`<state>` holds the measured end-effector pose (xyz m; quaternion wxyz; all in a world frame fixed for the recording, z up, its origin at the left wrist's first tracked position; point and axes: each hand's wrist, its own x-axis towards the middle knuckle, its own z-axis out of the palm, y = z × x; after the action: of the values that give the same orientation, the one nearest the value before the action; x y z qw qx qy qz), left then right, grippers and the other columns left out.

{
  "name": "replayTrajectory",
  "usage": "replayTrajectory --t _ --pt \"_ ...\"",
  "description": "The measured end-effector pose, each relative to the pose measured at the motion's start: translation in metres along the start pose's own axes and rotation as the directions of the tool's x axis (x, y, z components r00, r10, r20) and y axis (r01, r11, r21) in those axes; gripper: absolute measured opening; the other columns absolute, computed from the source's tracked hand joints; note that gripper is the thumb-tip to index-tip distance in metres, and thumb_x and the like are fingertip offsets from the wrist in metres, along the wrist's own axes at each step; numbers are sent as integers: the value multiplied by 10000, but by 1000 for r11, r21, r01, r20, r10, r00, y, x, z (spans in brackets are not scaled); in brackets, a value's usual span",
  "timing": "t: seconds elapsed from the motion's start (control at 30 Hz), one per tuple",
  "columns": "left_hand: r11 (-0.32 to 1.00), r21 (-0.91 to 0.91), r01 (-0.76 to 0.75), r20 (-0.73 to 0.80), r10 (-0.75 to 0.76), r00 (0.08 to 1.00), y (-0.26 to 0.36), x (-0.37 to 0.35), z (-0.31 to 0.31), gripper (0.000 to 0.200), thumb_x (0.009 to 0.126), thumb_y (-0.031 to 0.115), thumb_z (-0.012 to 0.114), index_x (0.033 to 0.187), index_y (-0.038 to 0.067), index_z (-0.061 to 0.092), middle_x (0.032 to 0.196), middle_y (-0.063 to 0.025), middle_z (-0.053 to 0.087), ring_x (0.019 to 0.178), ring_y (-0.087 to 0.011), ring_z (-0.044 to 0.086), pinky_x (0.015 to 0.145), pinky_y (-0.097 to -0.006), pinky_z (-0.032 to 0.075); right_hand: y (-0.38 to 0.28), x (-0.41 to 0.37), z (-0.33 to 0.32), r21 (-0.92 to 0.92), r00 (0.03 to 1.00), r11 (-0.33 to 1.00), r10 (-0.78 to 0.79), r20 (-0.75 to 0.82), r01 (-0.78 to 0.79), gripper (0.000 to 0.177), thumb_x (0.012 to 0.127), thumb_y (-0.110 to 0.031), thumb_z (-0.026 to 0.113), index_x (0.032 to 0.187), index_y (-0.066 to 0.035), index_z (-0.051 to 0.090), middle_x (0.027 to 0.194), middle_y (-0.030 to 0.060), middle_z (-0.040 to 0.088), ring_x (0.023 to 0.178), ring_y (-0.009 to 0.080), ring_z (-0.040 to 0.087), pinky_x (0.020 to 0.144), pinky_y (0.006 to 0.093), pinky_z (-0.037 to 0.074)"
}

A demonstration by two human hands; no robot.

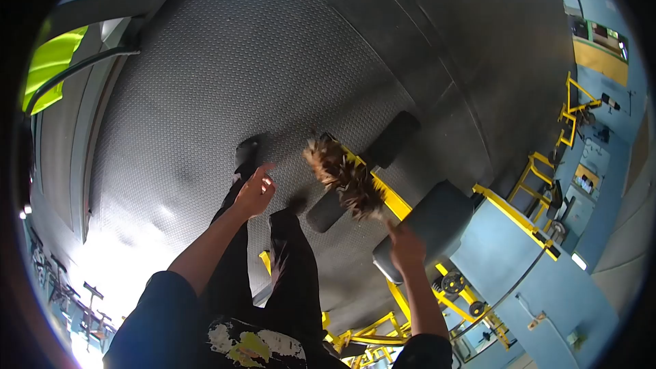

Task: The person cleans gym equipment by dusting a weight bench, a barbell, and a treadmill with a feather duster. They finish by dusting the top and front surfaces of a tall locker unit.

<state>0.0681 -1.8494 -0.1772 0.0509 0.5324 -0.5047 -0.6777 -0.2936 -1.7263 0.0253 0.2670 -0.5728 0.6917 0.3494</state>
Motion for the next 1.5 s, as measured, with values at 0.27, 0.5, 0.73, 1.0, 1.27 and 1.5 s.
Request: replayTrajectory --t 0.27,0.5,0.73,1.0,1.27,1.5 --pt "989 123 -80 272 44 961 11 6 51 493 928 204 603 1390 100 469 1108 -152 651 945 -276 658 834 -384 522 -13 -133 82 283 966 926 216 141 -249 491 920 -161 553 1376 -345 533 996 54 620 816 266 671 680 407 565" --pt "941 301 -154 473 -7 881 21 5 93 545 951 245 592 1442 83 417 1264 -202 608 1102 -323 633 946 -416 505 -28 -201 131 382 911 854 220 349 -353 387 928 -234 534 1275 -385 614 1024 52 638 865 263 677 728 422 556" --pt "860 469 -200 510 -79 857 46 -4 161 631 955 236 618 1487 65 323 1359 -228 482 1221 -330 536 983 -438 478 -46 -177 194 692 883 552 341 323 -466 429 935 -184 502 1345 -284 575 994 123 616 925 315 659 803 466 542" --pt "494 761 -420 519 -76 852 45 -6 205 701 944 332 579 1521 70 281 1576 -257 191 1333 -433 429 1079 -477 410 -62 -165 206 951 847 187 518 119 -248 462 923 -111 530 1375 -200 559 910 171 614 863 377 644 753 496 531" --pt "547 751 -370 513 -130 848 80 13 216 647 936 351 604 1460 40 388 1337 -247 553 1206 -375 576 1030 -457 454 -43 -38 198 993 609 4 789 -76 118 414 920 -55 561 1318 -150 622 854 219 653 792 396 650 724 461 534" --pt "776 554 -301 461 16 887 134 88 207 493 926 195 623 1367 20 492 1185 -184 641 989 -295 673 860 -393 536 -16 -6 121 986 651 167 749 -125 -2 468 910 -61 566 1350 -218 598 882 138 633 821 333 652 715 467 534"
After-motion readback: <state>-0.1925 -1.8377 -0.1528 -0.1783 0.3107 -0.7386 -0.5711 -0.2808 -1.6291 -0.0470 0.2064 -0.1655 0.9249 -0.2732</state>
